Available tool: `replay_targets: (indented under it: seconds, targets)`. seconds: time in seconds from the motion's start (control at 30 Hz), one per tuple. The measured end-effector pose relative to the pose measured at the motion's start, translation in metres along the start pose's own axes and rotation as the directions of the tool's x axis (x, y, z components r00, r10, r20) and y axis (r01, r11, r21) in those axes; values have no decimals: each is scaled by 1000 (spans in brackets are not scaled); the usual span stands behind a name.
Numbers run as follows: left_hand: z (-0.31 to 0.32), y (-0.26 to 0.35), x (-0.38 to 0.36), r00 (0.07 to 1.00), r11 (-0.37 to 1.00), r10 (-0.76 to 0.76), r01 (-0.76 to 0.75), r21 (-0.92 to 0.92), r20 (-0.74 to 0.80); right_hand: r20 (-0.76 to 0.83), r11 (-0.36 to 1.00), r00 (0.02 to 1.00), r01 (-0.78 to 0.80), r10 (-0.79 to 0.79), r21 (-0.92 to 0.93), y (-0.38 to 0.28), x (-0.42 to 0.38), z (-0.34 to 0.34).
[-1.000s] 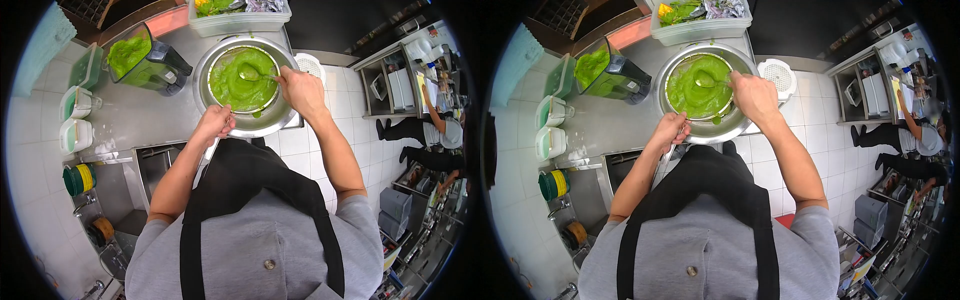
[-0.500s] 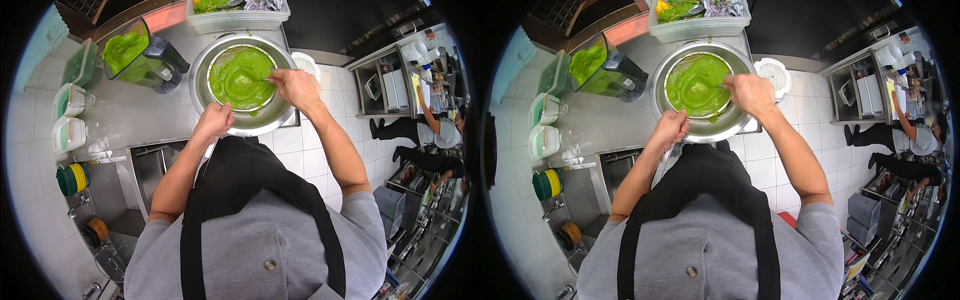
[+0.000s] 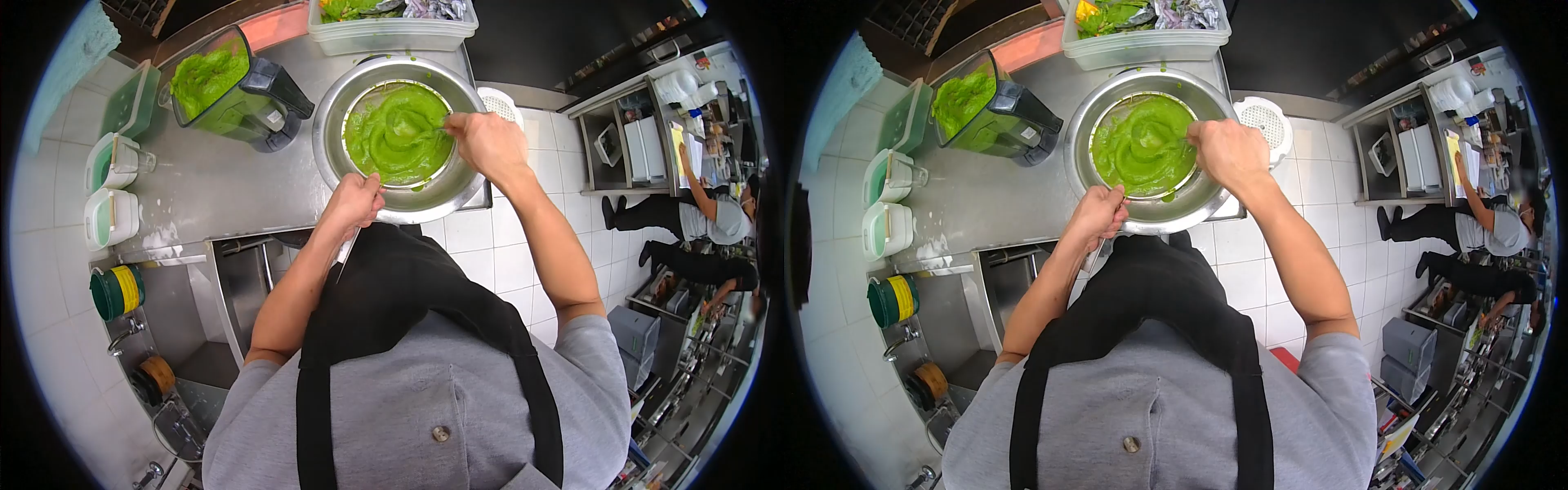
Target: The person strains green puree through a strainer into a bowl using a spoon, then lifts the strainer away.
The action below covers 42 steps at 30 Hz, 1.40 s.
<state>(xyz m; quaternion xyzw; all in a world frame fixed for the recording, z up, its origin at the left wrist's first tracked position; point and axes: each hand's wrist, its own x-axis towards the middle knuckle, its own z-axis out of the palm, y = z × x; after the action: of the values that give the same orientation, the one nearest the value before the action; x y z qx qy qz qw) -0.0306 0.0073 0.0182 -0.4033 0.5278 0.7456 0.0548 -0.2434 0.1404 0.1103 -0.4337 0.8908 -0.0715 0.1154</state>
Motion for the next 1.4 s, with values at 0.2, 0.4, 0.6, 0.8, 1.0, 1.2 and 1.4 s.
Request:
replay_targets:
  seconds: [0.2, 0.4, 0.6, 0.8, 1.0, 1.2, 1.4]
  targets:
    - [-1, 1, 1, 1000, 999, 12, -11, -34, 4, -103, 999, 995, 2, 3, 44, -3, 4, -15]
    - [2, 2, -4, 999, 998, 44, -43, -52, 15, -30, 986, 997, -70, 76, 149, 7, 7, 23]
    - [4, -4, -3, 999, 1000, -4, 4, 5, -35, -105, 999, 995, -2, -3, -48, -1, -3, -10]
    - [0, -3, -5, 1000, 998, 12, -11, -54, 13, 17, 989, 999, -38, 36, 142, 3, -7, 12]
    - [4, -3, -7, 999, 1000, 19, -18, 9, -45, -54, 993, 992, 112, -114, -41, 9, -5, 10]
    - [1, -2, -6, 999, 999, 26, -27, -32, -41, -149, 997, 989, -11, 22, 72, 8, -7, 9]
    - [3, -1, -7, 998, 997, 58, -57, -54, 12, -26, 957, 997, -59, 69, 284, -1, -10, 39]
